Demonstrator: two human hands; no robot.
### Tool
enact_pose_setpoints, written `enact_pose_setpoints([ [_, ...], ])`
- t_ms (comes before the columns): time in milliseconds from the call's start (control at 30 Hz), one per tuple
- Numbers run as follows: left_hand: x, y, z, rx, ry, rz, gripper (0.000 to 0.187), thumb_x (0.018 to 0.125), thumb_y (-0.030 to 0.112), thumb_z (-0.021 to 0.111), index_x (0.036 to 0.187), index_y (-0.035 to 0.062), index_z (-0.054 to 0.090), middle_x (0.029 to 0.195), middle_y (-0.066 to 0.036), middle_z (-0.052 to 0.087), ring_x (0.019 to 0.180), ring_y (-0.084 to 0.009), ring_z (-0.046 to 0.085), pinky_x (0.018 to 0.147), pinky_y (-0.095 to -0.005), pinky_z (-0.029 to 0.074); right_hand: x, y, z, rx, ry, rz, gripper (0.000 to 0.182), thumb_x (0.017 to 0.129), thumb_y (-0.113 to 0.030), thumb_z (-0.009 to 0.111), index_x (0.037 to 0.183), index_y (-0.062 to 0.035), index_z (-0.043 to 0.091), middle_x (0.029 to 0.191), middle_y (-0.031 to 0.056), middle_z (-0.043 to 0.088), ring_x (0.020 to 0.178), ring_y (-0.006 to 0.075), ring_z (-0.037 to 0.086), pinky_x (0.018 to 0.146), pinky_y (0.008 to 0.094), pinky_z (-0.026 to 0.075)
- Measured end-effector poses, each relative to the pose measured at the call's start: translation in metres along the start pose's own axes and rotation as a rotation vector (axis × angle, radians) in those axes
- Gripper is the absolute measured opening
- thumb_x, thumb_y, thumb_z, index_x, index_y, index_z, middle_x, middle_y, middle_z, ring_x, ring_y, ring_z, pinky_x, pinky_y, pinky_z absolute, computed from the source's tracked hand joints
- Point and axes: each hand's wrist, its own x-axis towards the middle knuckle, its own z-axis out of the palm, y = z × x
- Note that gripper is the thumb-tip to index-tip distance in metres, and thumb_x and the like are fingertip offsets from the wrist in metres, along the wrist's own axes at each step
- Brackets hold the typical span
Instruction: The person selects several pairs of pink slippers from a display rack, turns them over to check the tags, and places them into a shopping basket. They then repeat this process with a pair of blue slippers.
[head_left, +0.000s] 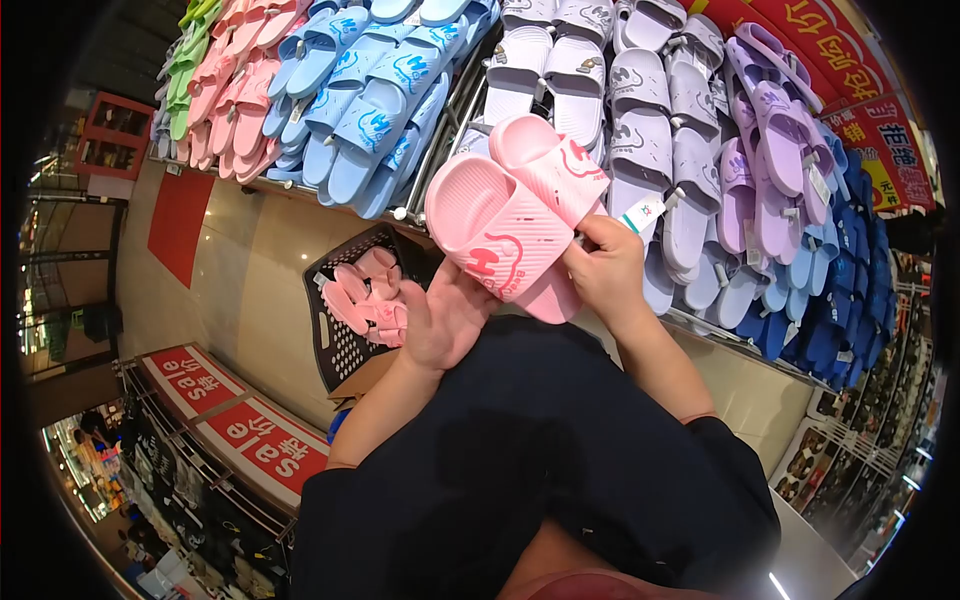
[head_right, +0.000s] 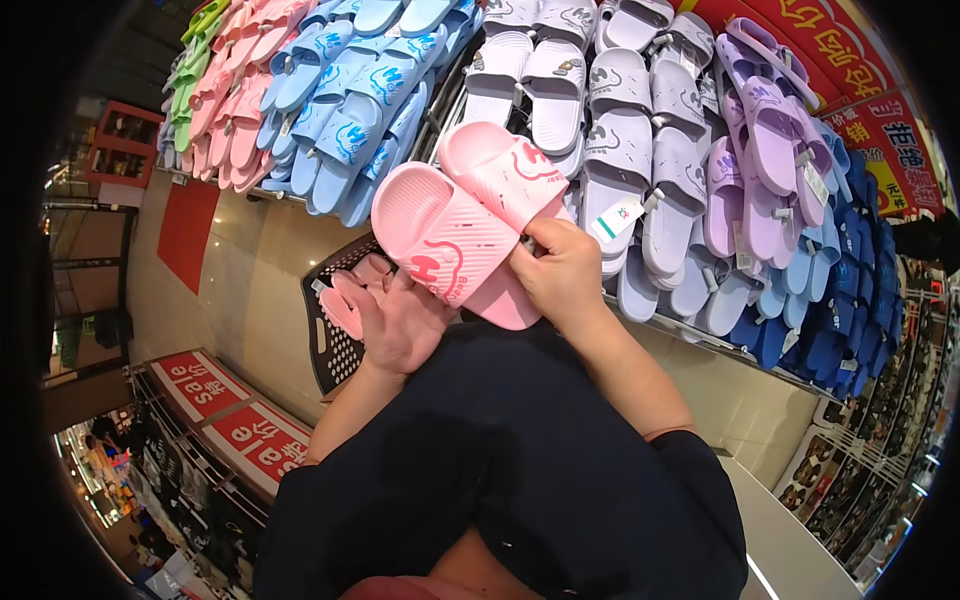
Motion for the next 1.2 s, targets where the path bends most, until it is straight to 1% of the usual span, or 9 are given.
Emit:
enact_pose_setpoints([
  [67, -0.001, -0.004, 0.003, 0.241, 0.117, 0.073, 0.079, 0.09, 0.053, 0.063, 0.144, 0.0033, 0.036, 0.141, -0.012, 0.048, 0.126, -0.0225, 0.05, 0.107, -0.0408, 0.038, 0.0, -0.001, 0.0, 0.019, -0.02, 0.016, 0.02, 0.078, -0.019, 0.075, 0.091, -0.0037, 0.073, 0.062, 0.0102, 0.057, 0.053, 0.0183, 0.051, 0.051, 0.0313, 0.041],
  [167, 0.0, -0.009, -0.006, 0.489, 0.203, 0.146, 0.06, 0.091, 0.033, 0.07, 0.134, -0.0004, 0.046, 0.131, -0.01, 0.056, 0.118, -0.018, 0.055, 0.102, -0.0352, 0.042, -0.001, 0.0, 0.002, 0.072, -0.068, 0.041, 0.022, 0.078, -0.02, 0.075, 0.095, -0.005, 0.074, 0.062, 0.0099, 0.058, 0.053, 0.0167, 0.051, 0.051, 0.0306, 0.041],
  [200, 0.001, -0.007, -0.003, 0.374, 0.217, 0.151, 0.042, 0.092, 0.017, 0.07, 0.126, -0.0019, 0.052, 0.121, -0.009, 0.062, 0.11, -0.0153, 0.059, 0.097, -0.0309, 0.046, -0.002, 0.0, 0.003, 0.094, -0.086, 0.05, 0.023, 0.079, -0.02, 0.075, 0.096, -0.0054, 0.074, 0.063, 0.0098, 0.058, 0.052, 0.0163, 0.051, 0.051, 0.0304, 0.041],
  [500, -0.016, 0.008, -0.004, 0.667, 0.38, 0.123, 0.034, 0.095, 0.014, 0.06, 0.123, -0.0032, 0.055, 0.112, -0.007, 0.066, 0.096, -0.0118, 0.063, 0.087, -0.0289, 0.05, 0.003, 0.002, 0.007, 0.117, -0.289, 0.015, 0.022, 0.078, -0.023, 0.076, 0.093, -0.0062, 0.074, 0.066, 0.0114, 0.062, 0.057, 0.0197, 0.059, 0.055, 0.0309, 0.046],
  [700, -0.022, 0.008, 0.001, 0.617, 0.349, 0.155, 0.051, 0.095, 0.016, 0.06, 0.138, -0.0012, 0.04, 0.128, -0.011, 0.058, 0.113, -0.018, 0.06, 0.098, -0.0327, 0.047, 0.006, 0.002, 0.007, 0.009, -0.228, -0.128, 0.02, 0.076, -0.025, 0.075, 0.08, -0.0057, 0.071, 0.064, 0.012, 0.06, 0.061, 0.0289, 0.06, 0.056, 0.0368, 0.047],
  [867, -0.021, 0.014, -0.006, 0.394, 0.288, 0.237, 0.059, 0.097, 0.02, 0.058, 0.144, -0.0021, 0.031, 0.138, -0.018, 0.048, 0.126, -0.0249, 0.05, 0.106, -0.0391, 0.041, 0.005, 0.001, 0.007, -0.042, -0.178, -0.28, 0.019, 0.073, -0.022, 0.074, 0.071, -0.007, 0.064, 0.062, 0.0091, 0.057, 0.058, 0.027, 0.057, 0.053, 0.038, 0.046],
  [967, -0.019, 0.02, 0.008, 0.797, 0.526, 0.444, 0.057, 0.096, 0.017, 0.057, 0.143, -0.0027, 0.031, 0.136, -0.017, 0.048, 0.125, -0.0252, 0.05, 0.108, -0.038, 0.037, 0.005, -0.001, 0.007, -0.116, -0.128, -0.457, 0.016, 0.07, -0.021, 0.075, 0.071, -0.0091, 0.064, 0.061, 0.0063, 0.054, 0.056, 0.025, 0.056, 0.051, 0.037, 0.045],
  [1100, -0.028, 0.032, 0.043, 1.782, 0.691, 0.745, 0.057, 0.092, 0.009, 0.062, 0.14, -0.0041, 0.035, 0.134, -0.017, 0.049, 0.117, -0.024, 0.053, 0.092, -0.0373, 0.044, 0.004, -0.003, 0.002, -0.262, -0.056, -0.578, 0.017, 0.069, -0.023, 0.075, 0.071, -0.0113, 0.063, 0.061, 0.0029, 0.05, 0.054, 0.0221, 0.055, 0.048, 0.0349, 0.043],
  [1200, -0.009, 0.042, 0.067, 1.912, 0.364, 0.469, 0.057, 0.086, 0.011, 0.068, 0.136, -0.0044, 0.046, 0.105, -0.018, 0.061, 0.087, -0.0251, 0.059, 0.073, -0.037, 0.045, 0.004, -0.005, -0.001, -0.293, -0.07, -0.685, 0.018, 0.068, -0.024, 0.075, 0.073, -0.0121, 0.062, 0.062, 0.0015, 0.049, 0.055, 0.0201, 0.055, 0.047, 0.0337, 0.043],
])
